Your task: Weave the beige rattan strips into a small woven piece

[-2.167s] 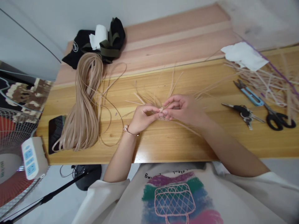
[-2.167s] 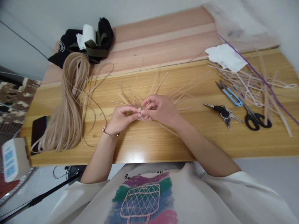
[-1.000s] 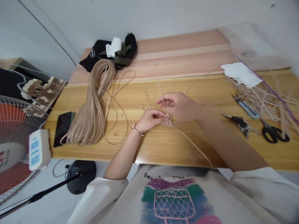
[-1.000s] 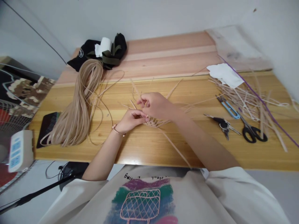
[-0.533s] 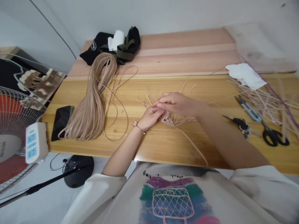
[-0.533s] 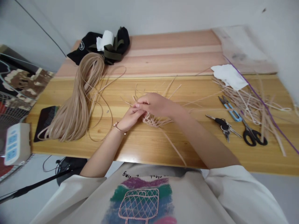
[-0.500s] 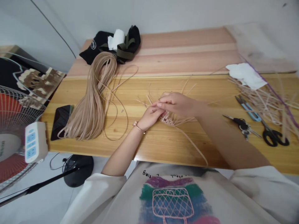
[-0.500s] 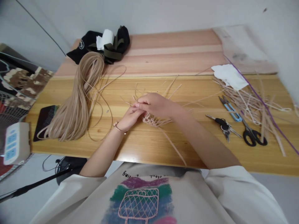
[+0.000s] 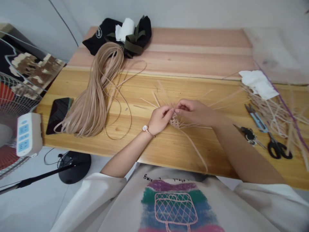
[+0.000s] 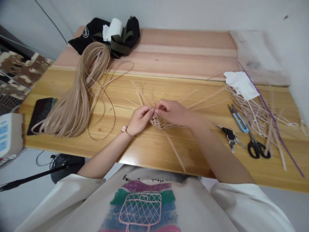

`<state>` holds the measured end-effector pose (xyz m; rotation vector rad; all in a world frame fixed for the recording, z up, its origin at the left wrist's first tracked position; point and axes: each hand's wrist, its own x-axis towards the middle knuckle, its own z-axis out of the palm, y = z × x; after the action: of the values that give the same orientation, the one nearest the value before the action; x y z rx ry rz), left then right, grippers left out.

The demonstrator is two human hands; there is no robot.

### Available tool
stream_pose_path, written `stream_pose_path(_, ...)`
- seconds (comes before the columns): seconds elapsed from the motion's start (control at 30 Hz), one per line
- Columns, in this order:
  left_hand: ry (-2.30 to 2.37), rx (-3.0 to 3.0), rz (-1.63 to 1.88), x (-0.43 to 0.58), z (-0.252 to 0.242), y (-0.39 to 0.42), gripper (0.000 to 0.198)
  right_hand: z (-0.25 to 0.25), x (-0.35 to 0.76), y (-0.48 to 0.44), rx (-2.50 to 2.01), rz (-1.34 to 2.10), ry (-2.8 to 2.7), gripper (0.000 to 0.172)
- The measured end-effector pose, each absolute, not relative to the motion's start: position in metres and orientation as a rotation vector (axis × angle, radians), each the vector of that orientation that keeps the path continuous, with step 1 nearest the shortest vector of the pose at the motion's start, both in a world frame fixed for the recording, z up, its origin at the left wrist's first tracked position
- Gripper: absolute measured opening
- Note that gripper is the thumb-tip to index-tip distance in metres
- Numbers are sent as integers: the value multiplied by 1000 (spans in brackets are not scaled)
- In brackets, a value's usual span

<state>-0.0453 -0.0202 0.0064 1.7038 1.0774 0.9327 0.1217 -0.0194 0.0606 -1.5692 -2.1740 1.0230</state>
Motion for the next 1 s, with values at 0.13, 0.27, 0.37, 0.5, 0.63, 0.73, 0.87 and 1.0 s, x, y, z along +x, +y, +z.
stream_pose_path(0.13, 1010, 1660, 1061, -42, -3, -16, 18, 48, 124, -12, -1703, 1036, -1943, 26)
stream_pose_path(0.27, 981, 1587, 1097, -43, -7, -11, 16, 45, 125, -13, -1806, 1035, -1841, 32)
stream_pose_path(0.37, 941, 1526, 1080, -46, -5, -10, 18, 49, 127, -17, -1796, 1112, -1761, 33)
stream_pose_path(0.5, 790, 1397, 976, -48, 0, -10, 26, 57, 134, -25, -1752, 1391, -1586, 30)
stream_pose_path(0.63, 717, 1301, 848, -49, 4, -10, 33, 58, 147, -32, -1645, 1618, -1495, 30)
stream_pose_path(0.73, 680, 1324, 786, -50, 6, -10, 33, 52, 154, -35, -1553, 1691, -1544, 29)
stream_pose_path(0.87, 631, 1370, 678, -55, 9, -11, 29, 46, 156, -36, -1485, 1691, -1676, 29)
stream_pose_path(1.0, 539, 1498, 591, -59, 9, -11, 27, 43, 153, -37, -1461, 1670, -1724, 30)
